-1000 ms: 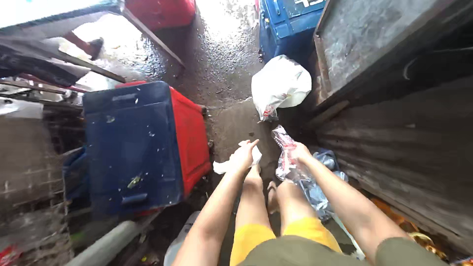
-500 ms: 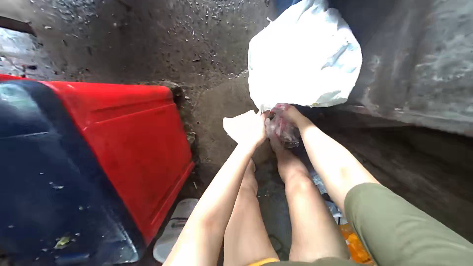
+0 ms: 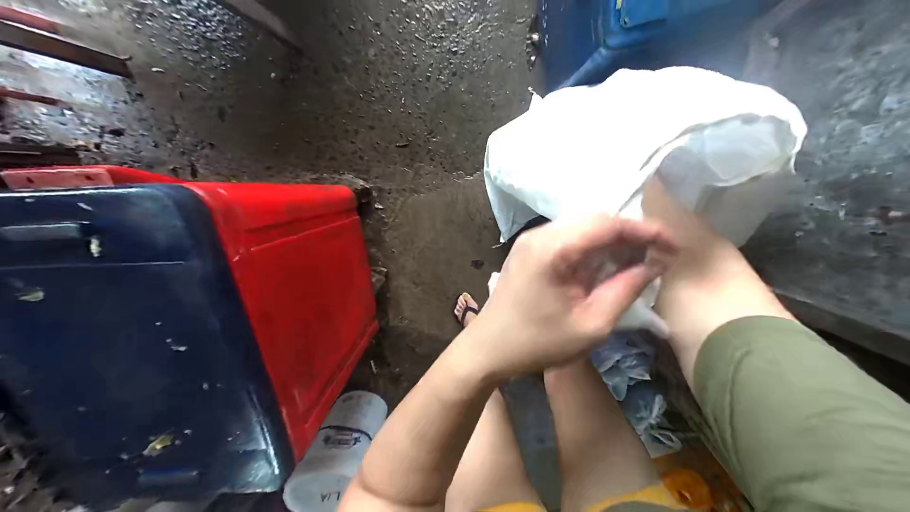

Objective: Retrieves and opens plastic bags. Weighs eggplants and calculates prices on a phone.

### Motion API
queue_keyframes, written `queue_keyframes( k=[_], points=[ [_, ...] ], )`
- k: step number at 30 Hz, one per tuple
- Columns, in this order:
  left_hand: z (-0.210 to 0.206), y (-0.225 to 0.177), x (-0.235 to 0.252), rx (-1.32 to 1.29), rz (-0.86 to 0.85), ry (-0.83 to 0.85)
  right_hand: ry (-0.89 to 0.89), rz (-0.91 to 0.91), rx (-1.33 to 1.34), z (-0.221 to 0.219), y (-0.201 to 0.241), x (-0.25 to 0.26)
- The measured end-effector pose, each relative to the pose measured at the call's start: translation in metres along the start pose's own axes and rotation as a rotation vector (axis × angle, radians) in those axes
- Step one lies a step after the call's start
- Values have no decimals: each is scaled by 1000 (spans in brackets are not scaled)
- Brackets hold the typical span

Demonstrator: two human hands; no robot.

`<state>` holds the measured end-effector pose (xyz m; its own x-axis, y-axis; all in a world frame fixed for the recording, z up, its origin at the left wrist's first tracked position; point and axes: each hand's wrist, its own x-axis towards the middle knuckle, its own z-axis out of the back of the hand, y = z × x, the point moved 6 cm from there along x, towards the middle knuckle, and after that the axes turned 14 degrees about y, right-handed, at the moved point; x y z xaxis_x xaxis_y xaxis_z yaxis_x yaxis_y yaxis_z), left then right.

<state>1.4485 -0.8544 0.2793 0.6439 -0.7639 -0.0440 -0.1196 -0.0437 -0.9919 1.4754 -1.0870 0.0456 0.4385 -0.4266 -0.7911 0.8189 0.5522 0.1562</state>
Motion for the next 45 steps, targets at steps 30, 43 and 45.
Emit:
queue_keyframes(
  k=[30, 43, 45],
  points=[
    [-14, -99, -292, 154, 658, -285, -103, 317, -274, 195, -4, -268],
    [-71, -161, -343, 264, 622, -573, 50, 150, -238, 138, -51, -283],
    [-73, -183, -347, 318, 510, -630, -19, 203, -215, 142, -47, -304]
  ],
)
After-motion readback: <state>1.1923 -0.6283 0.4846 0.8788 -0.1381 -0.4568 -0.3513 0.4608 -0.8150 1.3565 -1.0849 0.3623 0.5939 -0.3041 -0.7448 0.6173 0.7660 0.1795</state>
